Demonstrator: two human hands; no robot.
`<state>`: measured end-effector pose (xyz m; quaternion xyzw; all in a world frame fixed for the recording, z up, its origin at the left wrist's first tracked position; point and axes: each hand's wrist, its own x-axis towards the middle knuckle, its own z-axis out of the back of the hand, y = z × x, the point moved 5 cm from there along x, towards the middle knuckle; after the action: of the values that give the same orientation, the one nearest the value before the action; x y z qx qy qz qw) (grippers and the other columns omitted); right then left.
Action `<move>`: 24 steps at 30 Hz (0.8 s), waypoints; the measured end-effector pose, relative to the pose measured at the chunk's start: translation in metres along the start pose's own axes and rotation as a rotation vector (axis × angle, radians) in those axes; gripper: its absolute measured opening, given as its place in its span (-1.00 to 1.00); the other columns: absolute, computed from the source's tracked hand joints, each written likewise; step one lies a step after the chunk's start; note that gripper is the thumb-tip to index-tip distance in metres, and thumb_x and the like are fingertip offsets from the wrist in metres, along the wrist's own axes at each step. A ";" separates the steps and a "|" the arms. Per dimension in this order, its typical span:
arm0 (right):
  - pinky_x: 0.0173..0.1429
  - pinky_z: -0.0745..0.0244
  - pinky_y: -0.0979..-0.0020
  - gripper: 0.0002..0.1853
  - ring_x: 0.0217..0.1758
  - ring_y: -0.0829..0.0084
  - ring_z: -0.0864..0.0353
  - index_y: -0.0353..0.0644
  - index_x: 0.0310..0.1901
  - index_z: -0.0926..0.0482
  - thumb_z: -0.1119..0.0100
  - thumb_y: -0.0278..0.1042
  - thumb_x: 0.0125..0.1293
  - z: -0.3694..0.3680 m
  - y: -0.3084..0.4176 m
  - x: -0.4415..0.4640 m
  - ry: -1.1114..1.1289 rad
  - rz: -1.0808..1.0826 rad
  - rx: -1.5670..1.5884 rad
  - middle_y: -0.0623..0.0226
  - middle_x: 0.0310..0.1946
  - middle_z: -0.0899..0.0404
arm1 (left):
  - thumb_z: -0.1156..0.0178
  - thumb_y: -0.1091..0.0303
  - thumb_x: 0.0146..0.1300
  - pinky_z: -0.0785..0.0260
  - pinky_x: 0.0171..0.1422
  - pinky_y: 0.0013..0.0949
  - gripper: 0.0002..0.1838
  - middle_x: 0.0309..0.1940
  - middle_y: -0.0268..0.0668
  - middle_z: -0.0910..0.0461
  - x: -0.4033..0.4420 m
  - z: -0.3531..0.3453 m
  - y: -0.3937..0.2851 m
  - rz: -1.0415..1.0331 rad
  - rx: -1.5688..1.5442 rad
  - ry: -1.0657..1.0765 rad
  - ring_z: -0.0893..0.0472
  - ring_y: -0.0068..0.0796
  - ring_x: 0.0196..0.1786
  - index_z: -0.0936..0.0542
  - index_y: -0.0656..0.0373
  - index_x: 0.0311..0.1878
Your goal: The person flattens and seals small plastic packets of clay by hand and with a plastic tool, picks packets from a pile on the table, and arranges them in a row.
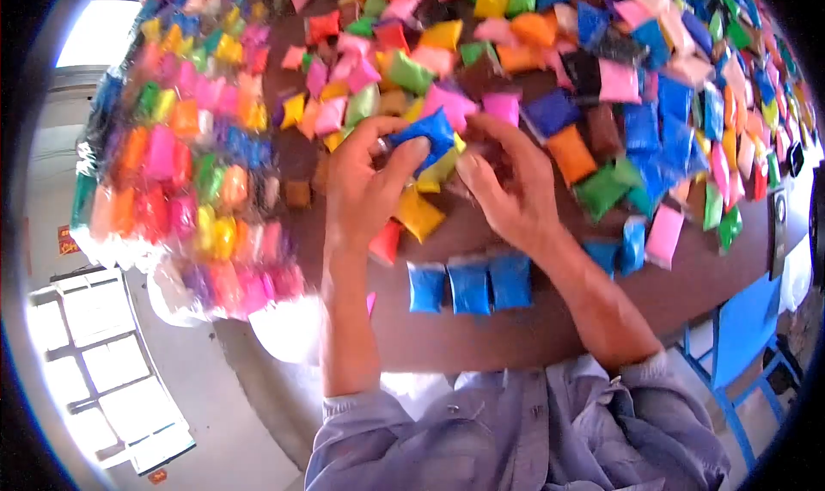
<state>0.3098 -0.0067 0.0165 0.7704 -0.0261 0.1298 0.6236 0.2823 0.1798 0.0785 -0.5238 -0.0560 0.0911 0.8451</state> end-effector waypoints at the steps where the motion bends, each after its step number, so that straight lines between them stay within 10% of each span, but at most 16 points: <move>1: -0.20 -0.56 0.46 -0.59 -0.25 0.61 -0.62 -0.37 0.16 -0.66 -0.44 -0.25 0.43 -0.001 -0.003 0.001 0.068 -0.101 0.059 0.32 -0.20 -0.73 | -0.42 0.35 0.42 -0.41 -0.20 -0.52 -0.72 -0.28 -0.42 -0.70 -0.008 -0.009 0.004 0.015 -0.058 0.034 -0.56 -0.72 -0.28 -0.69 0.24 0.10; 14: -0.14 -0.65 0.51 -0.72 -0.25 0.60 -0.69 -0.40 0.08 -0.68 -0.36 -0.37 0.50 -0.003 0.021 0.002 0.232 -0.279 0.248 0.31 -0.20 -0.75 | -0.45 0.44 0.38 -0.58 0.08 -0.47 -0.46 -0.03 -0.22 -0.77 -0.058 -0.016 -0.038 0.061 -0.286 -0.111 -0.70 -0.58 -0.03 -0.51 0.34 0.36; 24: -0.04 -0.71 0.43 -0.67 -0.10 0.53 -0.76 -0.36 0.23 -0.59 -0.26 -0.41 0.53 0.027 0.060 -0.055 0.494 -0.372 0.266 0.34 -0.10 -0.73 | -0.39 0.33 0.46 -0.48 -0.13 -0.51 -0.82 -0.30 -0.39 -0.72 -0.129 -0.023 -0.032 0.069 -0.201 -0.199 -0.61 -0.67 -0.28 -0.70 0.25 -0.03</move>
<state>0.2490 -0.0522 0.0558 0.7821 0.2840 0.1987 0.5179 0.1636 0.1184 0.0969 -0.5958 -0.1303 0.1657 0.7750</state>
